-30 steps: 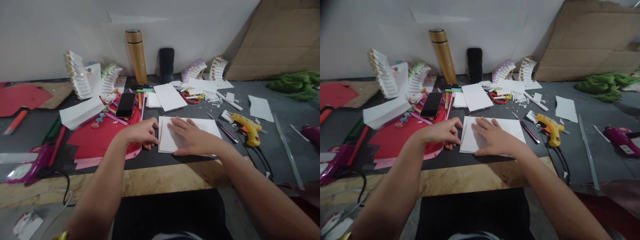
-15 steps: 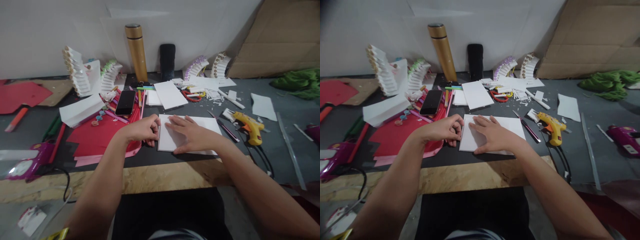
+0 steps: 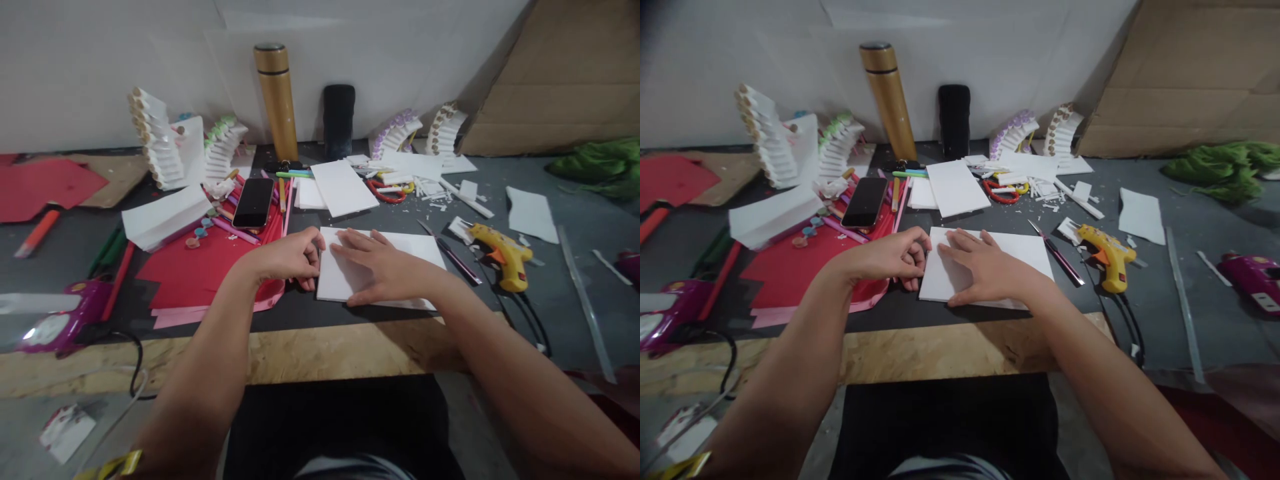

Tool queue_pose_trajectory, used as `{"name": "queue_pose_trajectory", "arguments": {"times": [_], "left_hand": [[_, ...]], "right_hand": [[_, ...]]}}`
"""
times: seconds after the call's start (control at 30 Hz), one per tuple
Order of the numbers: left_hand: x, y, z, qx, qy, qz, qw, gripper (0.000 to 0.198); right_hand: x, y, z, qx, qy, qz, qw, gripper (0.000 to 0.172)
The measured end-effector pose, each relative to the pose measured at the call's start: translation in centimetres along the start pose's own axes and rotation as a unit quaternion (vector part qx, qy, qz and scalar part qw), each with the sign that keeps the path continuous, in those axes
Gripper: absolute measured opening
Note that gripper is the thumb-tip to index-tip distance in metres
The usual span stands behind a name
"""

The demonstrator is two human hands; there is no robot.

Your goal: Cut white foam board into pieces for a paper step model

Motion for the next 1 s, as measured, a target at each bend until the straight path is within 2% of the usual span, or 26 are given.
{"name": "queue_pose_trajectory", "arguments": {"times": [0.3,0.6,0.67,0.77,0.83,1.0], "left_hand": [[0.1,0.3,0.3,0.017,-0.003,-0.045,0.999,0.033],[-0.1,0.1,0.4,0.003,-0.007,-0.029,1.0,0.033],[-0.8,-0.1,0.3,-0.001,0.037,-0.036,0.999,0.032],[-2.5,-0.1,0.2,0.027,0.196,-0.071,0.978,0.025],[-3.2,0.0,0.1,0.054,0.274,-0.079,0.957,0.02],[-3.7,0.7,-0.1,0.111,0.352,-0.086,0.925,0.007]], "right_hand": [[-0.3,0.0,-0.3,-0.01,-0.024,-0.003,1.0,0.105],[-0.1,0.0,-0.2,-0.011,-0.007,-0.013,1.0,0.105],[-0.1,0.0,-0.2,-0.015,-0.007,-0.019,1.0,0.106],[0.0,0.1,-0.2,-0.013,-0.008,-0.027,1.0,0.113],[0.1,0.2,-0.2,-0.012,-0.004,-0.029,1.0,0.117],[0.1,0.1,-0.3,-0.016,0.007,-0.028,0.999,0.117]]}}
Point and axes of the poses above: each hand's wrist, its own z-axis away from the middle knuckle, its own x-axis out of the palm, y = z × x, the point moved 5 cm from there along -z, towards the middle knuckle, and after that the axes turned 10 degrees about -x, right-handed, at the moved point
